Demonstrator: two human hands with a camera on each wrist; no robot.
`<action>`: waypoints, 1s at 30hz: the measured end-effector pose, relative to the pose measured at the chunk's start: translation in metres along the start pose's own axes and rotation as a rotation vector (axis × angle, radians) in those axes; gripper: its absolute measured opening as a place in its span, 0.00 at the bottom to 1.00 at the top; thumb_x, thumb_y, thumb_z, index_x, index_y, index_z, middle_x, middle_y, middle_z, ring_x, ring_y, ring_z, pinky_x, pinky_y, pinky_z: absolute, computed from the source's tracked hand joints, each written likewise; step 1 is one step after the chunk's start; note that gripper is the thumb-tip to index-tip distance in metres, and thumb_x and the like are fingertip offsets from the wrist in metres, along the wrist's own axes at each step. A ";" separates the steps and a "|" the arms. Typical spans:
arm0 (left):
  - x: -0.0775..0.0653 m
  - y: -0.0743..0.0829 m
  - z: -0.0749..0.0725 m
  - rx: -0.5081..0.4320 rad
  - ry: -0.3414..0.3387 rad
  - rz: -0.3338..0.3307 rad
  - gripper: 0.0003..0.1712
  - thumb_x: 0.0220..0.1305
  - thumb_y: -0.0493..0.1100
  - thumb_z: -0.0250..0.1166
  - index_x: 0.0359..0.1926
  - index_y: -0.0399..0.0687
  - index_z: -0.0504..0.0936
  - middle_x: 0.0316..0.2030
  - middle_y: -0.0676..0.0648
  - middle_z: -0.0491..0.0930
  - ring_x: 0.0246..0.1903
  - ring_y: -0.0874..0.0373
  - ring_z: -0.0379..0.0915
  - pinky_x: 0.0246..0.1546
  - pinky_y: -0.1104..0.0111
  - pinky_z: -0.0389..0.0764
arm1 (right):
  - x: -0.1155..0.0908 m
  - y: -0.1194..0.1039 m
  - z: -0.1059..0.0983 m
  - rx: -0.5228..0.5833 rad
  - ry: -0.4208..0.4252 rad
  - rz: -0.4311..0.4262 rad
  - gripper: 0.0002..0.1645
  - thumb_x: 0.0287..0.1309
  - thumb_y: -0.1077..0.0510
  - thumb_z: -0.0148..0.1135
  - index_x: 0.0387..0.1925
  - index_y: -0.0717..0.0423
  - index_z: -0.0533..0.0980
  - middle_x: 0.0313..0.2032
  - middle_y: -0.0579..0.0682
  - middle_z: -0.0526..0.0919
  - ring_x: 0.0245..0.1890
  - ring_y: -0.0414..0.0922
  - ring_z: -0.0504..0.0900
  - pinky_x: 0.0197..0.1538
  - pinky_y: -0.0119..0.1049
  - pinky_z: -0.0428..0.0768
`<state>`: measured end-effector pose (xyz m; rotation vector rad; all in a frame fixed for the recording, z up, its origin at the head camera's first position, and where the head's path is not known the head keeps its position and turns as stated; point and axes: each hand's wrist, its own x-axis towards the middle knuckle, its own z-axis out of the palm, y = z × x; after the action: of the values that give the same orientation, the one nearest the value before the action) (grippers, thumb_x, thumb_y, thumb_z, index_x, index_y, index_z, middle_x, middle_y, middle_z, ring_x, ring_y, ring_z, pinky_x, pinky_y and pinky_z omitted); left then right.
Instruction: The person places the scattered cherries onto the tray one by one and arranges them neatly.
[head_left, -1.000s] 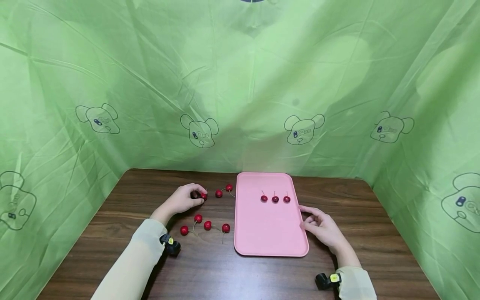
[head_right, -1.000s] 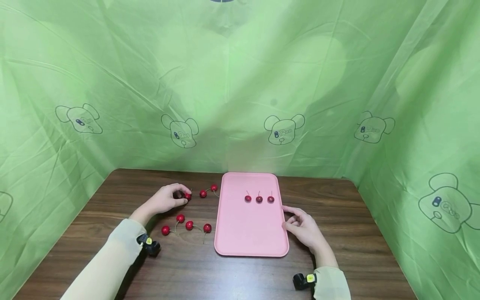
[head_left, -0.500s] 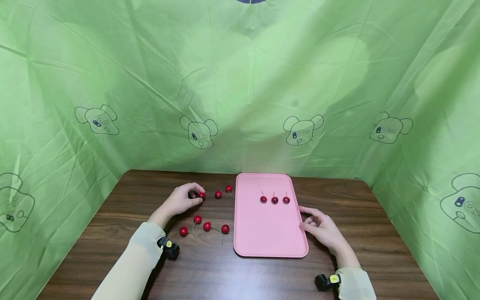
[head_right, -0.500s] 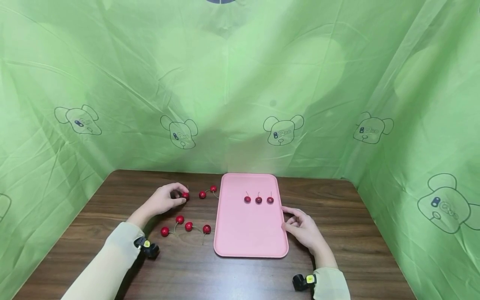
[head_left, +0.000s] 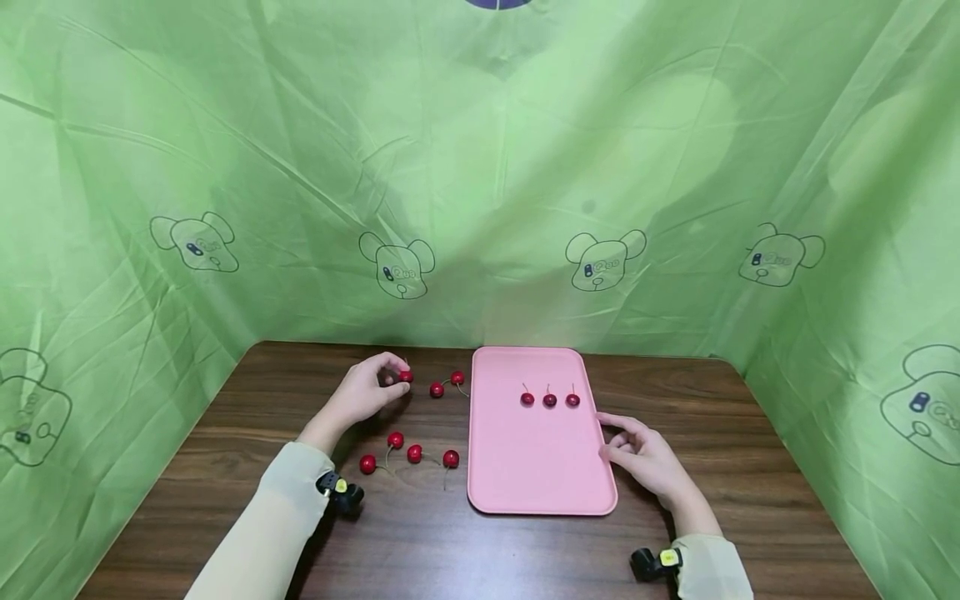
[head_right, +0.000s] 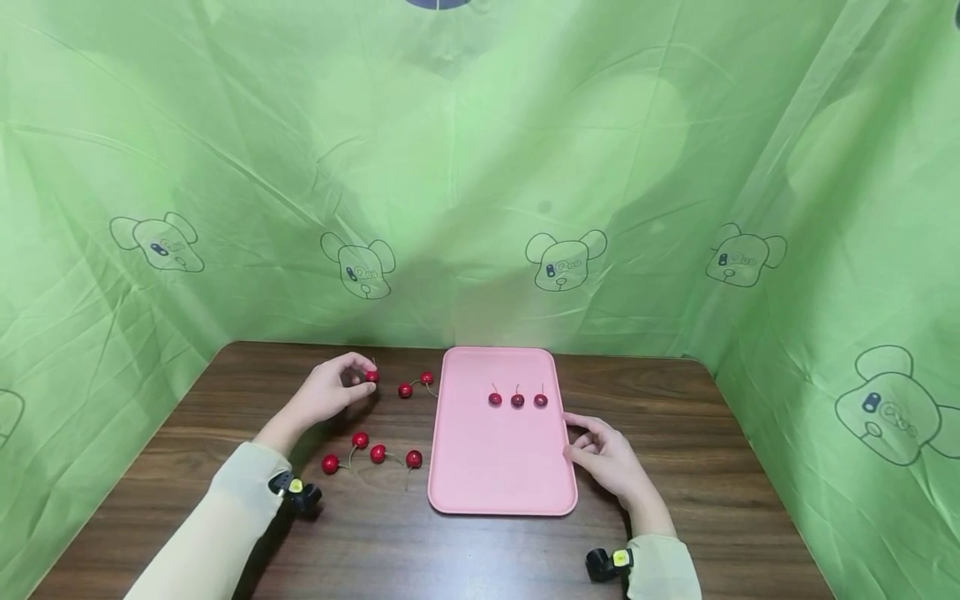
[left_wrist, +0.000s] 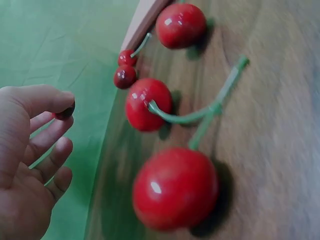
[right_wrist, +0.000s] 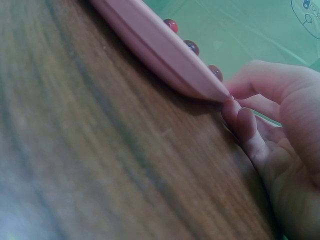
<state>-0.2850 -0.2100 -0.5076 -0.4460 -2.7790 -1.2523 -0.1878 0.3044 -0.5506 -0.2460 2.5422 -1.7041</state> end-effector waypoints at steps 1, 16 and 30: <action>0.001 0.003 0.000 -0.003 0.001 0.003 0.14 0.67 0.41 0.78 0.51 0.53 0.86 0.46 0.51 0.87 0.45 0.53 0.80 0.47 0.57 0.79 | 0.000 0.000 0.000 0.000 -0.001 -0.001 0.34 0.65 0.67 0.75 0.72 0.62 0.77 0.40 0.58 0.87 0.37 0.42 0.84 0.41 0.31 0.83; 0.024 0.047 0.018 -0.077 -0.013 0.153 0.15 0.68 0.38 0.77 0.53 0.50 0.86 0.48 0.50 0.87 0.46 0.51 0.81 0.52 0.52 0.81 | 0.001 0.001 0.000 -0.002 0.003 0.009 0.34 0.65 0.67 0.74 0.72 0.61 0.77 0.39 0.57 0.86 0.37 0.41 0.84 0.41 0.31 0.82; 0.039 0.079 0.053 -0.111 -0.033 0.165 0.13 0.69 0.40 0.76 0.52 0.52 0.86 0.46 0.50 0.86 0.43 0.53 0.79 0.47 0.58 0.80 | 0.001 0.002 0.000 -0.009 0.009 0.019 0.34 0.65 0.66 0.75 0.72 0.60 0.78 0.39 0.57 0.86 0.37 0.42 0.84 0.41 0.31 0.82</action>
<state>-0.2961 -0.1119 -0.4793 -0.6936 -2.6438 -1.3756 -0.1891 0.3052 -0.5524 -0.2147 2.5509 -1.6918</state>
